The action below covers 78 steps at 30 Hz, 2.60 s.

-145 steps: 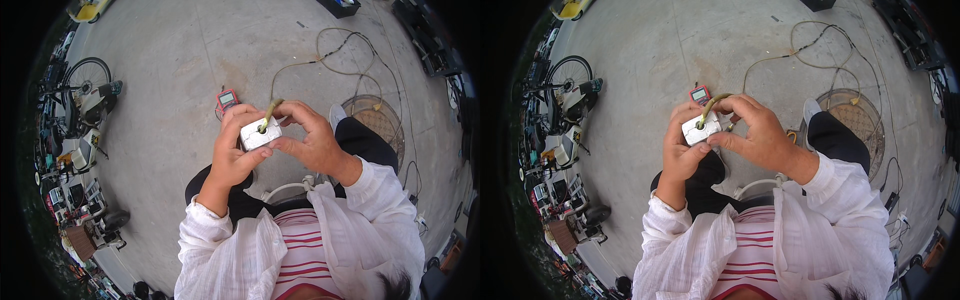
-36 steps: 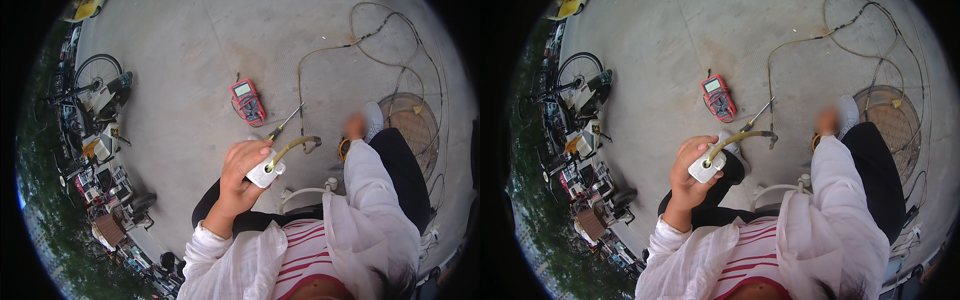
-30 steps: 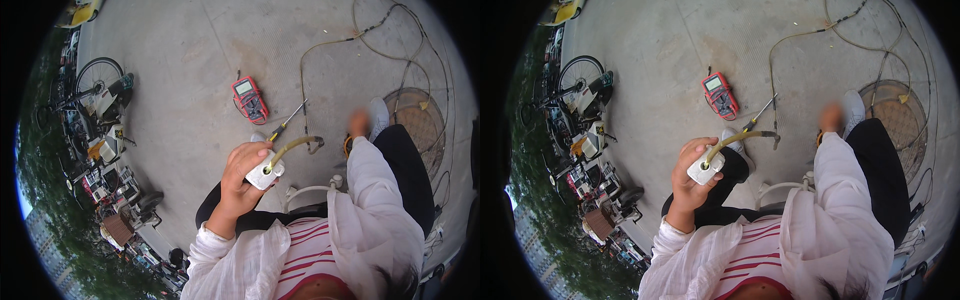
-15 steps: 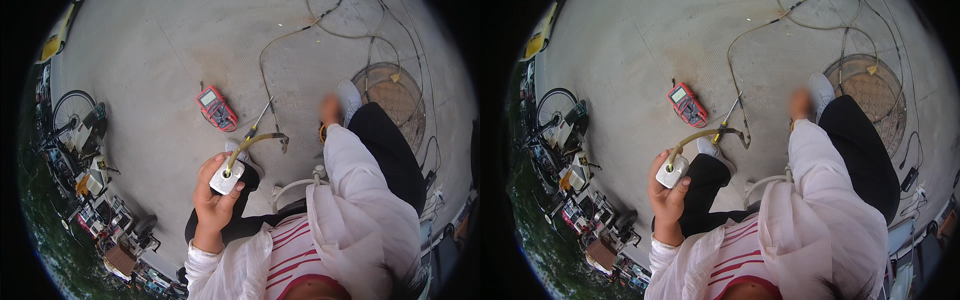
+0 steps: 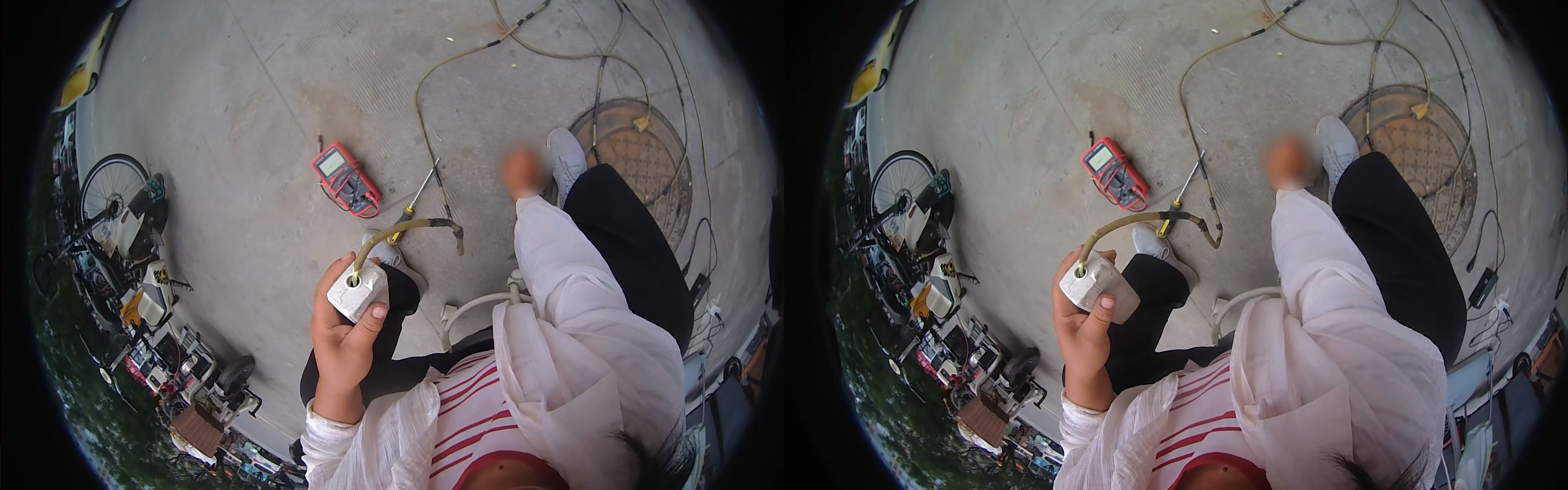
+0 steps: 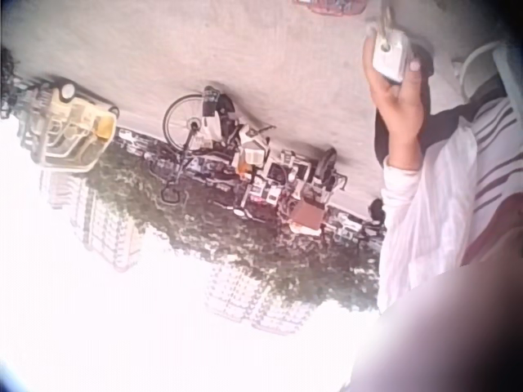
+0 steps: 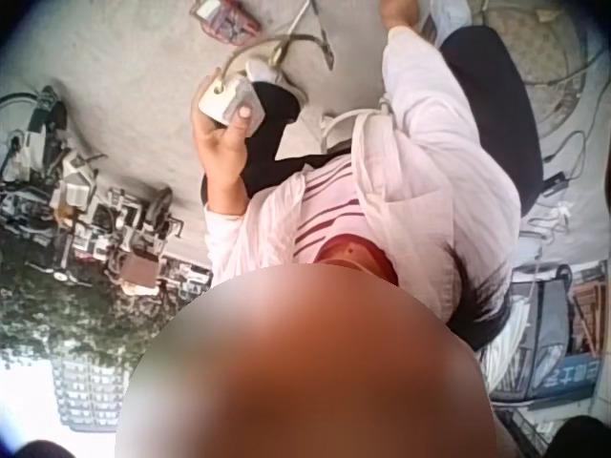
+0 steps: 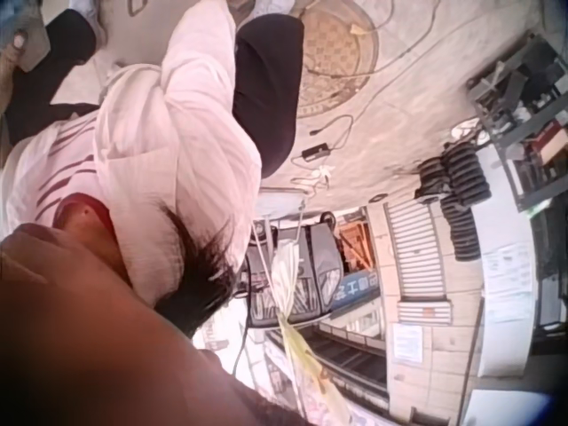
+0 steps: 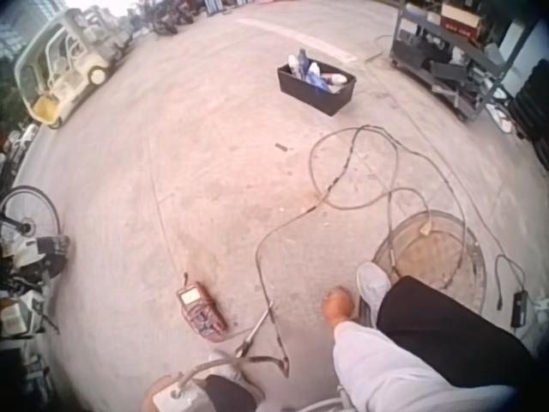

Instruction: The person uses a screwdriver to open a white power strip, adjusts internal wires, and closes the casing. They then plug the power strip into another outlet and connect a black power adapter to test the connection.

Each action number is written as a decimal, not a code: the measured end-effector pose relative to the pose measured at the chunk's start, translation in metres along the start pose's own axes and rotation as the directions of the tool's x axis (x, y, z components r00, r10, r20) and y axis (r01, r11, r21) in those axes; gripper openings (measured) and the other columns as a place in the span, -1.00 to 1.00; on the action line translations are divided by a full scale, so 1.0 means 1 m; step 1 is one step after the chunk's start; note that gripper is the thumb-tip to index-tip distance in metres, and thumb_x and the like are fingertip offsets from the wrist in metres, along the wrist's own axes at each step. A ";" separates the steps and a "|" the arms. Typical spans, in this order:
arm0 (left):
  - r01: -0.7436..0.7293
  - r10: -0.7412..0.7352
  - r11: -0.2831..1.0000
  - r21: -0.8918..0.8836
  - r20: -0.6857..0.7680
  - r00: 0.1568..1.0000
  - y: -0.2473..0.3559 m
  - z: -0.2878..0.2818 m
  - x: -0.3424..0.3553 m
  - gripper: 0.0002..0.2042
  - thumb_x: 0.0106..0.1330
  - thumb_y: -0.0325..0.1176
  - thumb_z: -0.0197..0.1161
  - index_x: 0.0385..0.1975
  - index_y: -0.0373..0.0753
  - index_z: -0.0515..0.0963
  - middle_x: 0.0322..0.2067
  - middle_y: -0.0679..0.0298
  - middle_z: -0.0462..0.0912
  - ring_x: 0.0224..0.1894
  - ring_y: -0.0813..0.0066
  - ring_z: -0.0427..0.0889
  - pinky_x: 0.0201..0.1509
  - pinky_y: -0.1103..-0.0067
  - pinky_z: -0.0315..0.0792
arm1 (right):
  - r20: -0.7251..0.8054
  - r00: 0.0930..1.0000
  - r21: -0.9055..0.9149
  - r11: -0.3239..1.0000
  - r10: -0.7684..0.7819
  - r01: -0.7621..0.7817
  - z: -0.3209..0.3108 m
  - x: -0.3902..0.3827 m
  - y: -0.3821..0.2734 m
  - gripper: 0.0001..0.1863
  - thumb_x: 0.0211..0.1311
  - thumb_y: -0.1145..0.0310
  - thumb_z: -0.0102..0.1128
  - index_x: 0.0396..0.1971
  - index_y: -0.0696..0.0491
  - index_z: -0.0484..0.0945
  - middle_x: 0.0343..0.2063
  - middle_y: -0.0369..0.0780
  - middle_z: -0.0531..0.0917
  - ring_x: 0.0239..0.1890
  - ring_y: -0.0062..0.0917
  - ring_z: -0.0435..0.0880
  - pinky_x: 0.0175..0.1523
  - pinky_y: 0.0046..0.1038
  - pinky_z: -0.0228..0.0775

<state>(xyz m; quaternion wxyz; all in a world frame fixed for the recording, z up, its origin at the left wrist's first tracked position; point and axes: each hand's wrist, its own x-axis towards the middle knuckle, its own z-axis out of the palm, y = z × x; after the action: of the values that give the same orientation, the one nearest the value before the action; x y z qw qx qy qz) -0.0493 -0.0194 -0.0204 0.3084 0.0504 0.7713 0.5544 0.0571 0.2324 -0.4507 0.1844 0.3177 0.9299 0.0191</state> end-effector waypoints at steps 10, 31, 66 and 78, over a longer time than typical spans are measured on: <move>0.246 -0.252 0.802 -0.544 0.065 0.965 0.007 -0.007 -0.006 -0.57 0.46 -0.11 0.08 0.15 -0.27 0.26 -0.08 0.05 0.58 -0.10 0.25 0.65 -0.08 0.31 0.62 | -0.011 0.958 0.716 0.671 0.286 -0.192 -0.098 -0.002 -0.020 -0.85 0.16 0.44 0.14 -0.30 0.15 0.59 -0.42 -0.12 0.68 -0.36 -0.23 0.69 -0.21 -0.28 0.51; -0.190 0.259 0.878 -0.439 0.102 0.960 0.021 0.015 -0.030 -0.59 0.42 -0.34 0.14 0.19 -0.31 0.26 -0.01 0.25 0.52 0.02 0.56 0.52 0.08 0.56 0.43 | -0.629 0.690 0.748 -0.034 -0.359 0.663 -0.470 -0.199 -0.014 -0.91 0.14 0.55 0.26 -0.34 0.17 0.59 -0.41 -0.18 0.68 -0.38 -0.47 0.66 -0.29 -0.47 0.48; -0.326 0.337 0.939 0.109 -0.103 0.936 0.025 0.016 -0.034 -0.66 0.35 -0.38 0.18 0.06 -0.33 0.33 -0.10 0.15 0.57 -0.05 0.43 0.53 0.03 0.48 0.42 | -0.813 0.426 0.271 0.390 -0.397 0.880 -0.456 -0.193 -0.028 -0.82 0.09 0.44 0.30 -0.36 0.19 0.52 -0.36 -0.11 0.56 -0.31 -0.25 0.61 -0.23 -0.36 0.50; -0.344 0.358 0.929 0.134 -0.108 0.927 0.020 0.019 -0.031 -0.64 0.32 -0.36 0.21 0.01 -0.38 0.32 -0.14 -0.04 0.58 -0.06 0.13 0.61 0.00 0.37 0.46 | -0.754 0.507 0.307 0.457 -0.418 0.835 -0.455 -0.194 -0.027 -0.83 0.14 0.40 0.27 -0.37 0.16 0.49 -0.39 -0.13 0.52 -0.35 -0.27 0.60 -0.30 -0.34 0.48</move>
<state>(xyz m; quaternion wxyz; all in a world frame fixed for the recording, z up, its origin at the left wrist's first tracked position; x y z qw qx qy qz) -0.0190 -0.0089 0.0069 0.1495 0.1686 0.7985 0.5582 0.0212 0.1318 0.0334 -0.2368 -0.0544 0.9291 -0.2789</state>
